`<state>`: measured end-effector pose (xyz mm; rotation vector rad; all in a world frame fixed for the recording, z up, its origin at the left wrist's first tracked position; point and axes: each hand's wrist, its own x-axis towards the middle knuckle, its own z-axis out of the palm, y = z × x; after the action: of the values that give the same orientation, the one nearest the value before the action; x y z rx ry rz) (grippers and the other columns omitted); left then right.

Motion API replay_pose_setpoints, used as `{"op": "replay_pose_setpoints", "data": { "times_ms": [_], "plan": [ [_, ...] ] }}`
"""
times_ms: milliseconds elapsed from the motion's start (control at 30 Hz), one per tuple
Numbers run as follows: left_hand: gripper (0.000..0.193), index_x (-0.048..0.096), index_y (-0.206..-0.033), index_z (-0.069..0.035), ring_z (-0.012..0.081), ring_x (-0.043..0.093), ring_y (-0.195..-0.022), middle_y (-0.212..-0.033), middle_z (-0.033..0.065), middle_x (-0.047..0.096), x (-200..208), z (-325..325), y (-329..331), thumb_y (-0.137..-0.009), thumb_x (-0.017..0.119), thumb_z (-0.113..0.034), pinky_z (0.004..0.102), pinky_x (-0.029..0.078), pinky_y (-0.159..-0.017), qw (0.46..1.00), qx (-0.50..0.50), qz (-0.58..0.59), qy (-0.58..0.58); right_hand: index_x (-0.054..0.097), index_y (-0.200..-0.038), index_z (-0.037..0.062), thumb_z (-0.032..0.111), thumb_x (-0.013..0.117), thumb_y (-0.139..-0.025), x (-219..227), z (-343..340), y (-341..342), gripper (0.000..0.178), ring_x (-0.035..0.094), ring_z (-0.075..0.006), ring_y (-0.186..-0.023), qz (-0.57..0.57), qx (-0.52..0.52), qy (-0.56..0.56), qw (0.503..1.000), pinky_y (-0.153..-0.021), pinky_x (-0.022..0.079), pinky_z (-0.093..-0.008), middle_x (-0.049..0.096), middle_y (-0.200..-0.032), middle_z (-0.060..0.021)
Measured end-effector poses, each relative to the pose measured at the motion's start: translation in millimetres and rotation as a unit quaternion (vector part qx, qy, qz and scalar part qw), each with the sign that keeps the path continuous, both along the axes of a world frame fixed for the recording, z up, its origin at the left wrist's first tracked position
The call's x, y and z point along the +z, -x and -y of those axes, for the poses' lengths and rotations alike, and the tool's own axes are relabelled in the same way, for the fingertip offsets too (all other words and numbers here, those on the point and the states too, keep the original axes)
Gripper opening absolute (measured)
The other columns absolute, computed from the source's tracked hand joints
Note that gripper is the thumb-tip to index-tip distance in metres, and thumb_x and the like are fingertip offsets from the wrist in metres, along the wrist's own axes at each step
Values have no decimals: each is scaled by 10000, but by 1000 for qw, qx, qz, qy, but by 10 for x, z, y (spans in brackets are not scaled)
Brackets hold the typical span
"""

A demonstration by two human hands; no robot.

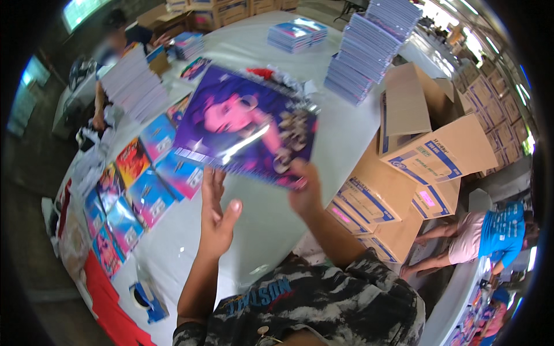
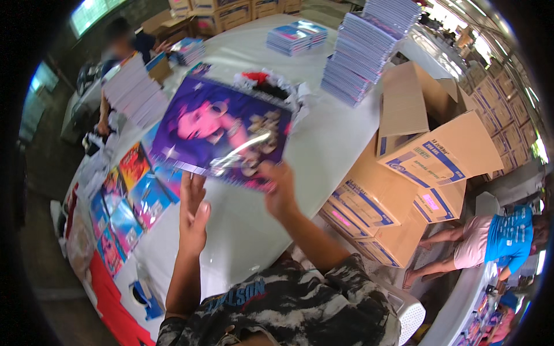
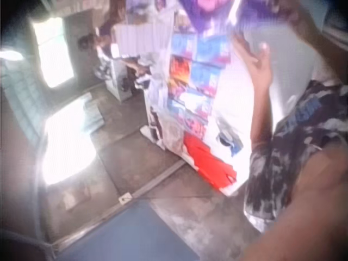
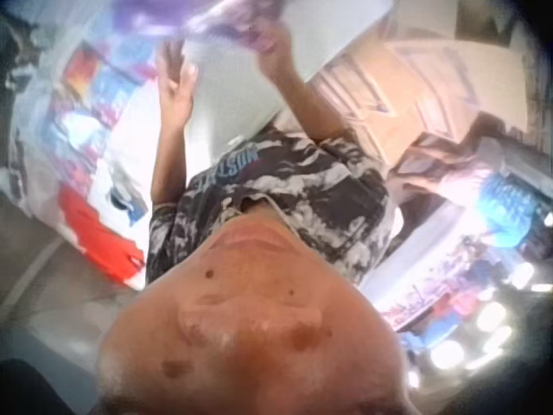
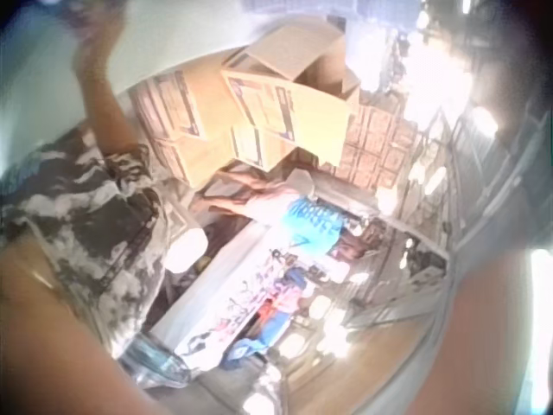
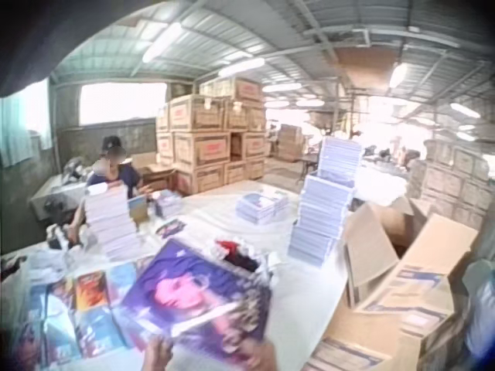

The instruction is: The person places spiral-bound notebooks into clear plastic bags and seals them using a tape dispenser. They repeat this process for several notebooks, stacking the sealed packages on the table.

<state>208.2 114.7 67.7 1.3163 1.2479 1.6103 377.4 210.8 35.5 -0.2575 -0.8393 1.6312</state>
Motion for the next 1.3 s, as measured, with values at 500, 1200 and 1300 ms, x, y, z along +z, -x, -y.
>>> {"op": "replay_pose_setpoints", "data": {
  "times_ms": [500, 1200, 1300],
  "plan": [
    [448, 481, -1206, -21, 266, 574, -1011, -1200, 145, 524, -832, 547, 122, -804, 647, -126, 371, 452, -811, 924, 87, -173, 330, 253, -1393, 55, 463, 736, -618, 1891, -4429, -2765, 1000, 436, -410, -1175, 415, -671, 69, 610, -951, 403, -464, 355, -1330, -276],
    [567, 349, -1316, 24, 385, 366, -1223, -1312, 227, 407, -1479, 1918, 393, -827, 592, -129, 428, 297, -1031, 756, 408, -346, 378, 305, -1392, 191, 515, 620, -756, 1542, -4830, -2215, 781, 98, -581, -1271, 669, -691, -103, 253, -1004, 140, -637, 232, -1393, -323],
    [688, 239, -1391, -5, 354, 178, -1351, -1435, 202, 255, -1719, 1922, 616, -855, 572, -279, 434, 162, -1097, 695, 396, -442, 407, 246, -1419, 171, 551, 591, -775, 1062, -3746, -888, 824, 88, -598, -1265, 565, -615, -373, 405, -1027, 110, -625, 145, -1405, -361]
  ]
}}
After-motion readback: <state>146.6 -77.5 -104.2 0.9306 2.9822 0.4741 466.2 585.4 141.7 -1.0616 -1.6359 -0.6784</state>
